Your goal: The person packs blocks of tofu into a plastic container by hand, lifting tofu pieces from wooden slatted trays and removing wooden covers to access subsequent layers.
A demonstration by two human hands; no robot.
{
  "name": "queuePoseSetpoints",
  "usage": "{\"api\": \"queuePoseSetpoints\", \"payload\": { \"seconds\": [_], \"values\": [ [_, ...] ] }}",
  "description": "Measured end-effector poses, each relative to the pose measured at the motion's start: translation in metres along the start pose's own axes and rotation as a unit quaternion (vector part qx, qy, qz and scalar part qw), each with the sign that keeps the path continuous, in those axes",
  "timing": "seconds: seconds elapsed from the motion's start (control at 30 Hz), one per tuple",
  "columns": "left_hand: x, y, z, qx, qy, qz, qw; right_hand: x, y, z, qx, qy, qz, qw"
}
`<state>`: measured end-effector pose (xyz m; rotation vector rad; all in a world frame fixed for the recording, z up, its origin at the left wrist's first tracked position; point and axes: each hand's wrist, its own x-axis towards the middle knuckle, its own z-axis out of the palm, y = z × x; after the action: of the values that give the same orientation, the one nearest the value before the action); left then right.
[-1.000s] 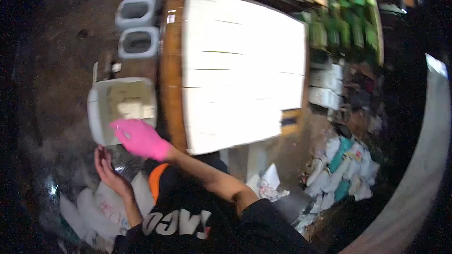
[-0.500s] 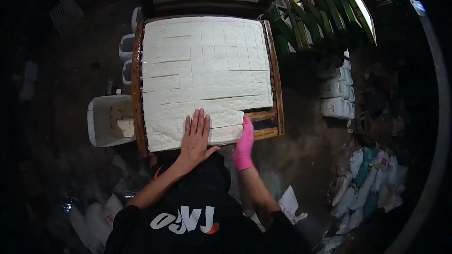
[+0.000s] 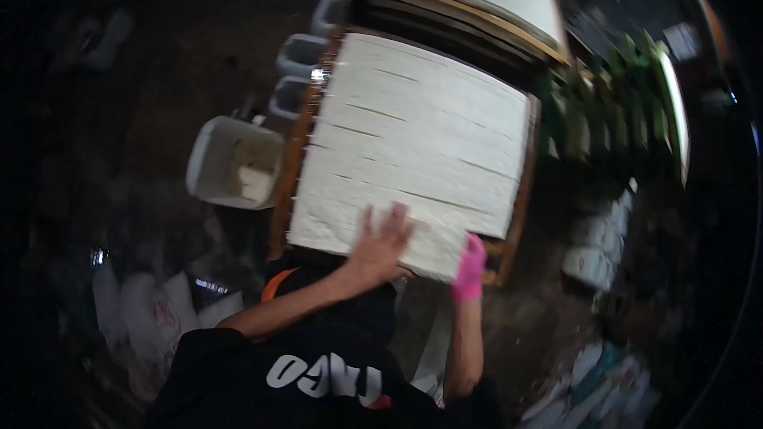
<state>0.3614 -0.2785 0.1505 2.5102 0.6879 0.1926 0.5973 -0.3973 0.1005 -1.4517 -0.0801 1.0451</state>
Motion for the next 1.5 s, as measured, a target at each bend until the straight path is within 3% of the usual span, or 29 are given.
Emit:
{"api": "queuePoseSetpoints", "payload": {
  "seconds": [0.03, 0.1, 0.13, 0.17, 0.2, 0.23, 0.27, 0.3, 0.33, 0.37, 0.4, 0.43, 0.47, 0.53, 0.6, 0.67, 0.7, 0.73, 0.8, 0.87, 1.0, 1.07, 1.1, 1.23, 1.33, 1.37, 1.4, 1.43, 1.5],
  "values": [
    [-0.001, 0.007, -0.006, -0.005, 0.007, 0.009, 1.000, -0.040, -0.037, 0.036, 0.080, -0.032, 0.052, 0.995],
    [-0.007, 0.010, -0.058, -0.066, -0.005, 0.016, 0.998, -0.066, -0.051, 0.050, 0.118, 0.009, 0.011, 0.993],
    [-0.012, 0.009, -0.090, -0.128, -0.021, 0.019, 0.991, -0.093, -0.077, 0.100, 0.152, -0.062, 0.007, 0.986],
    [-0.017, 0.009, -0.094, -0.210, 0.083, -0.019, 0.974, -0.105, -0.085, 0.127, 0.171, -0.063, 0.015, 0.983],
    [-0.023, 0.011, -0.096, -0.288, 0.185, -0.047, 0.938, -0.105, -0.083, 0.136, 0.166, -0.217, -0.030, 0.961],
    [-0.027, 0.008, -0.108, -0.334, 0.266, -0.092, 0.900, -0.111, -0.087, 0.170, 0.166, -0.284, -0.018, 0.944],
    [-0.030, -0.002, -0.117, -0.392, 0.290, -0.133, 0.863, -0.102, -0.075, 0.196, 0.165, -0.317, -0.011, 0.934],
    [-0.031, -0.019, -0.126, -0.461, 0.361, -0.181, 0.790, -0.093, -0.063, 0.221, 0.163, -0.349, -0.003, 0.923],
    [-0.032, -0.034, -0.132, -0.524, 0.424, -0.227, 0.703, -0.069, -0.021, 0.225, 0.025, -0.324, 0.015, 0.945],
    [-0.033, -0.064, -0.107, -0.326, 0.462, -0.227, 0.793, -0.069, -0.007, 0.299, -0.067, -0.372, 0.029, 0.925],
    [-0.042, -0.091, -0.081, -0.610, 0.496, -0.306, 0.537, -0.069, 0.007, 0.374, -0.164, -0.424, 0.032, 0.890],
    [-0.059, -0.142, -0.125, -0.798, 0.458, -0.339, 0.197, -0.069, 0.021, 0.448, -0.253, -0.476, 0.025, 0.842],
    [-0.070, -0.183, -0.097, -0.752, 0.477, -0.393, 0.229, -0.047, 0.066, 0.476, -0.288, -0.489, 0.049, 0.822],
    [-0.084, -0.287, -0.026, -0.655, 0.508, -0.530, 0.178, 0.038, 0.206, 0.489, -0.276, -0.464, 0.267, 0.798],
    [-0.092, -0.341, -0.013, -0.543, 0.413, -0.712, 0.164, 0.081, 0.255, 0.517, -0.361, -0.399, 0.386, 0.750],
    [-0.128, -0.349, -0.003, -0.785, 0.350, -0.493, 0.136, 0.138, 0.327, 0.502, -0.308, -0.389, 0.520, 0.695],
    [-0.133, -0.342, -0.015, -0.784, 0.339, -0.481, 0.197, 0.143, 0.332, 0.509, -0.254, -0.359, 0.590, 0.677],
    [-0.138, -0.332, -0.029, -0.781, 0.324, -0.469, 0.255, 0.152, 0.346, 0.508, -0.270, -0.352, 0.587, 0.677],
    [-0.165, -0.320, -0.077, -0.839, 0.268, -0.373, 0.293, 0.169, 0.377, 0.500, -0.347, -0.350, 0.534, 0.687],
    [-0.202, -0.312, -0.088, -0.875, 0.225, -0.321, 0.284, 0.182, 0.401, 0.491, -0.464, -0.357, 0.418, 0.695],
    [-0.246, -0.321, -0.102, -0.871, 0.185, -0.346, 0.295, 0.191, 0.424, 0.468, -0.688, -0.327, 0.155, 0.629],
    [-0.254, -0.327, -0.108, -0.840, 0.222, -0.379, 0.318, 0.186, 0.424, 0.460, -0.740, -0.294, 0.092, 0.598],
    [-0.258, -0.327, -0.103, -0.815, 0.242, -0.387, 0.357, 0.183, 0.421, 0.458, -0.757, -0.279, 0.068, 0.587],
    [-0.260, -0.337, -0.106, -0.807, 0.275, -0.420, 0.311, 0.168, 0.403, 0.458, -0.781, -0.237, 0.025, 0.577],
    [-0.261, -0.337, -0.106, -0.785, 0.274, -0.443, 0.336, 0.153, 0.402, 0.448, -0.709, -0.227, 0.122, 0.657],
    [-0.256, -0.341, -0.108, -0.787, 0.273, -0.431, 0.346, 0.162, 0.431, 0.426, -0.730, -0.194, 0.067, 0.652],
    [-0.251, -0.341, -0.113, -0.771, 0.267, -0.469, 0.338, 0.149, 0.444, 0.420, -0.719, -0.128, -0.031, 0.682],
    [-0.248, -0.340, -0.117, -0.752, 0.259, -0.509, 0.329, 0.142, 0.437, 0.429, -0.745, -0.114, -0.045, 0.655],
    [-0.261, -0.330, -0.106, -0.763, 0.300, -0.481, 0.310, 0.125, 0.415, 0.445, -0.771, -0.102, -0.045, 0.628]
  ]
}}
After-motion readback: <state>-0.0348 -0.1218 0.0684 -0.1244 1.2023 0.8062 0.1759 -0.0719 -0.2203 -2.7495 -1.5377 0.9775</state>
